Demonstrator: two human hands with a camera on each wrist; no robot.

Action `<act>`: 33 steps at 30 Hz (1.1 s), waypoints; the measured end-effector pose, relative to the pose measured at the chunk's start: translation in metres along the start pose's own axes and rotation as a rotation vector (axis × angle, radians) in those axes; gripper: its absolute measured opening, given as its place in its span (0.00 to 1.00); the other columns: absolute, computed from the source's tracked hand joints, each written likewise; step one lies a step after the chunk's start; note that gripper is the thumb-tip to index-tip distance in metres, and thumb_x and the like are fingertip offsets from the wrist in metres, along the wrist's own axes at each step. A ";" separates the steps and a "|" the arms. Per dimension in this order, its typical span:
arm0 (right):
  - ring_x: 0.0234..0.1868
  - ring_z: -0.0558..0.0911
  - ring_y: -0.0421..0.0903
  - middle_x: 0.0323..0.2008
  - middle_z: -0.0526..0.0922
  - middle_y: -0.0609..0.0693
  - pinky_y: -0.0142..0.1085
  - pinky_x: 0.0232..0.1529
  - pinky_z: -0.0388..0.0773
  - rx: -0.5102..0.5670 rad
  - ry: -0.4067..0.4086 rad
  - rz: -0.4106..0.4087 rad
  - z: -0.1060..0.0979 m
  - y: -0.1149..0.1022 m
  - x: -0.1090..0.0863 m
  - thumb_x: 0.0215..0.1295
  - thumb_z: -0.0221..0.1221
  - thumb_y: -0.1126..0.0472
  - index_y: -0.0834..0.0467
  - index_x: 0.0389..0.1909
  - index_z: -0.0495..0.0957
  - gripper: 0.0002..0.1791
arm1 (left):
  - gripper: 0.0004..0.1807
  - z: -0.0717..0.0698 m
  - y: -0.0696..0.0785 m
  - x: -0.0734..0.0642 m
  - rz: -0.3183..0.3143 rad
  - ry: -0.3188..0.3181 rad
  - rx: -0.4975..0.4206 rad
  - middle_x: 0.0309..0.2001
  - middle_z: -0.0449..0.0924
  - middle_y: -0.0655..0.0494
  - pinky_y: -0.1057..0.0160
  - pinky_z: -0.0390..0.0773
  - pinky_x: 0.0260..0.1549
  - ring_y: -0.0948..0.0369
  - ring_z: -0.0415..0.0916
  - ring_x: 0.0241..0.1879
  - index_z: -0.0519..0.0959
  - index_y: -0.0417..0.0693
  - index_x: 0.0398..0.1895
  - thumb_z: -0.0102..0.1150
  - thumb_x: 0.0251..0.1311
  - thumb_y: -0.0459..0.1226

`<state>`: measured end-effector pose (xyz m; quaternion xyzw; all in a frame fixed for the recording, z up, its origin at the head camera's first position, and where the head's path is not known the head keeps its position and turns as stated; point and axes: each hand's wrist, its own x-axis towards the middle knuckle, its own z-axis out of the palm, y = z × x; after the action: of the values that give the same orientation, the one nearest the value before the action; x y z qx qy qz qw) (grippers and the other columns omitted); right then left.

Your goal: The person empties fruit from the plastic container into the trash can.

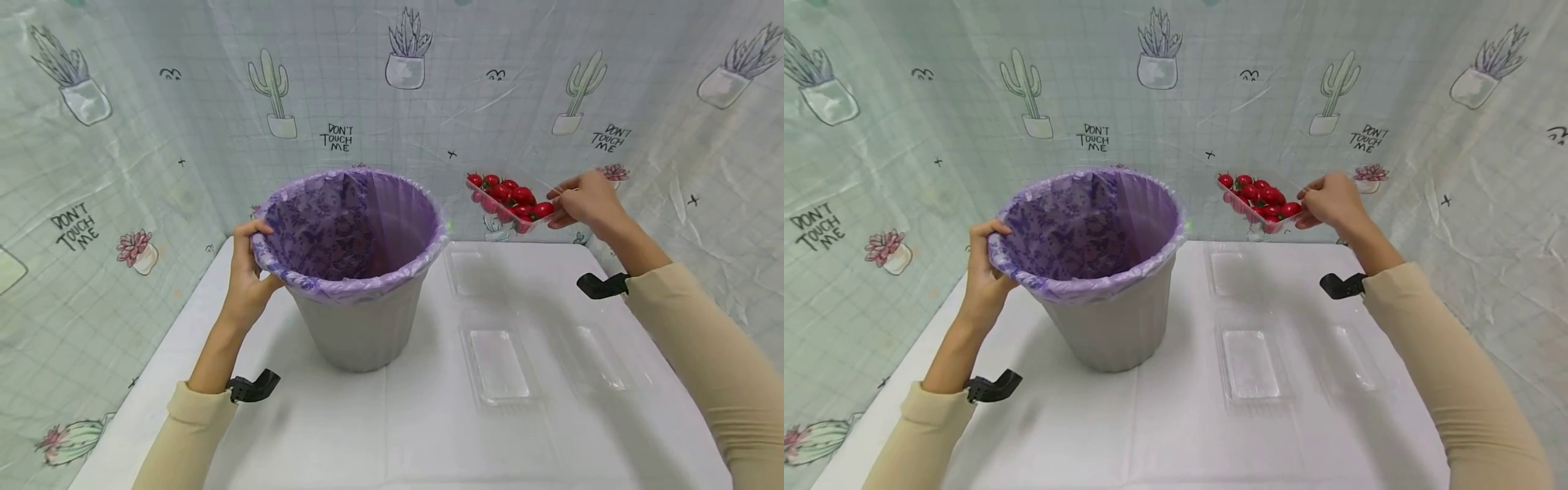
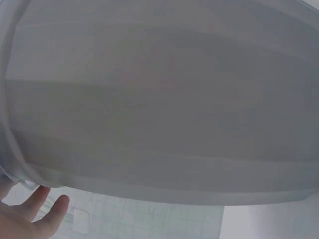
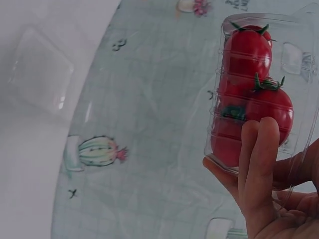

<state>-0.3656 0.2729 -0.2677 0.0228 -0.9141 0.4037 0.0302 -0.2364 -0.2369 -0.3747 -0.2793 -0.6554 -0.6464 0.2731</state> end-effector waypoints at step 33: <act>0.26 0.90 0.43 0.46 0.88 0.59 0.32 0.33 0.85 -0.067 -0.049 -0.114 0.003 -0.106 -0.018 0.77 0.55 0.58 0.67 0.62 0.78 0.21 | 0.50 -0.001 0.000 0.000 -0.019 0.012 0.006 0.61 0.63 0.48 0.66 0.69 0.55 0.53 0.66 0.56 0.60 0.36 0.61 0.79 0.50 0.56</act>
<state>-0.3412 0.2001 -0.1927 0.0835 -0.9248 0.3698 0.0313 -0.2361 -0.2376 -0.3749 -0.2683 -0.6584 -0.6486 0.2718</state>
